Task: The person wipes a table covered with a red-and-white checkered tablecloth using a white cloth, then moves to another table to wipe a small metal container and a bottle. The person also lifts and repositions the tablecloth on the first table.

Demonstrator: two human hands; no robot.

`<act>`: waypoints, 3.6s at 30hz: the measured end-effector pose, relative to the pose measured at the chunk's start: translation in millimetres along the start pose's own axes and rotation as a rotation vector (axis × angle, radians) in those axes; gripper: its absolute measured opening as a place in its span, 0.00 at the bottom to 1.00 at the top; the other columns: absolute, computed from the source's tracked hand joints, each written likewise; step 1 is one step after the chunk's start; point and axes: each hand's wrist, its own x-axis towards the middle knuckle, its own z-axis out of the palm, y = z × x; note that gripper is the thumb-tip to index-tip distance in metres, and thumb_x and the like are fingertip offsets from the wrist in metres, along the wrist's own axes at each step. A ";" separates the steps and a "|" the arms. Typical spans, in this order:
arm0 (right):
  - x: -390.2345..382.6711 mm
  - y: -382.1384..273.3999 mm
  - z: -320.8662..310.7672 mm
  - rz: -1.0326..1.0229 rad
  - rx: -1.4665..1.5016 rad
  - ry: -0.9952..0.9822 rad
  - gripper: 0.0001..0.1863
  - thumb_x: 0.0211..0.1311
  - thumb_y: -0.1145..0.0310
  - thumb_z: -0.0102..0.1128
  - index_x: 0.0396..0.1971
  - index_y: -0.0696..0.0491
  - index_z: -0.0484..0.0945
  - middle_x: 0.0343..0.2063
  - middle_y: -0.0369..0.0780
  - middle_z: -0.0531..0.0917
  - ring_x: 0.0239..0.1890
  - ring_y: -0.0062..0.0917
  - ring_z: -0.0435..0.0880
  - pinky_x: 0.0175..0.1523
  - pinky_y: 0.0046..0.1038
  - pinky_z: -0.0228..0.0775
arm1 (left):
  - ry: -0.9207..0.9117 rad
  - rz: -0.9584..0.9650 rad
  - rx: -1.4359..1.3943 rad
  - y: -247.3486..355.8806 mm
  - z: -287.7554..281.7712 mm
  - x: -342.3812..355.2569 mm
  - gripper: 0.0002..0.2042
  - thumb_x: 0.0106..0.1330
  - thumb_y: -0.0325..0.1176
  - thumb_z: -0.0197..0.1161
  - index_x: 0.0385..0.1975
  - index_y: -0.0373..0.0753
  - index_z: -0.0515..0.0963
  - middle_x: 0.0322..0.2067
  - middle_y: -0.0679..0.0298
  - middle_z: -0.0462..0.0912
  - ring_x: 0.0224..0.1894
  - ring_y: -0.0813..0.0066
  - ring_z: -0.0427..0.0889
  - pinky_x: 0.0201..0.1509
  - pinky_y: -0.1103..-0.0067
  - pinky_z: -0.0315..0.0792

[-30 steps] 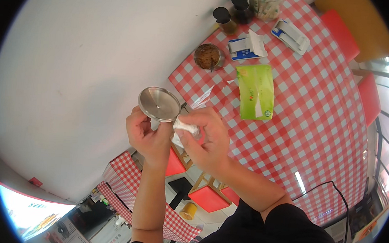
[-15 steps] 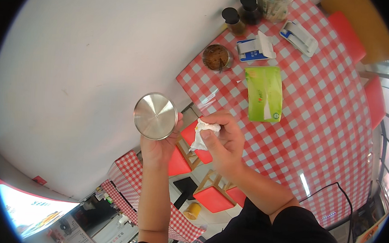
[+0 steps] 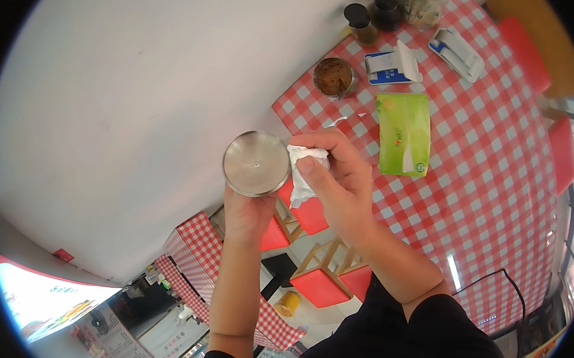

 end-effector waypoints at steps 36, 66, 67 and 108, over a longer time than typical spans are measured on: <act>-47.5 103.2 -124.0 -0.324 -0.988 0.088 0.13 0.52 0.78 0.69 0.39 0.51 0.80 0.29 0.38 0.81 0.22 0.30 0.83 0.26 0.30 0.75 | -0.316 0.393 1.589 -34.6 69.4 162.3 0.14 0.64 0.29 0.72 0.50 0.37 0.85 0.38 0.63 0.88 0.38 0.73 0.87 0.47 0.76 0.82; -49.9 98.7 -131.6 -0.309 -1.006 0.052 0.14 0.51 0.77 0.68 0.40 0.52 0.82 0.30 0.38 0.82 0.23 0.28 0.84 0.28 0.28 0.77 | -0.368 0.496 1.772 -47.0 90.3 153.2 0.31 0.56 0.27 0.73 0.64 0.45 0.75 0.64 0.62 0.75 0.57 0.62 0.82 0.60 0.69 0.79; -49.8 98.4 -131.0 -0.322 -0.999 0.055 0.13 0.52 0.76 0.68 0.39 0.52 0.81 0.30 0.38 0.82 0.23 0.28 0.84 0.28 0.27 0.77 | -0.381 0.441 1.766 -44.8 91.2 153.1 0.32 0.56 0.27 0.73 0.64 0.45 0.75 0.64 0.63 0.75 0.58 0.62 0.82 0.61 0.69 0.79; -51.4 99.8 -129.9 -0.347 -1.011 0.075 0.15 0.52 0.77 0.68 0.41 0.50 0.80 0.31 0.35 0.81 0.21 0.25 0.83 0.26 0.27 0.75 | -0.123 0.998 1.551 -69.5 154.6 220.4 0.10 0.67 0.37 0.74 0.41 0.39 0.86 0.48 0.65 0.88 0.43 0.68 0.88 0.46 0.75 0.82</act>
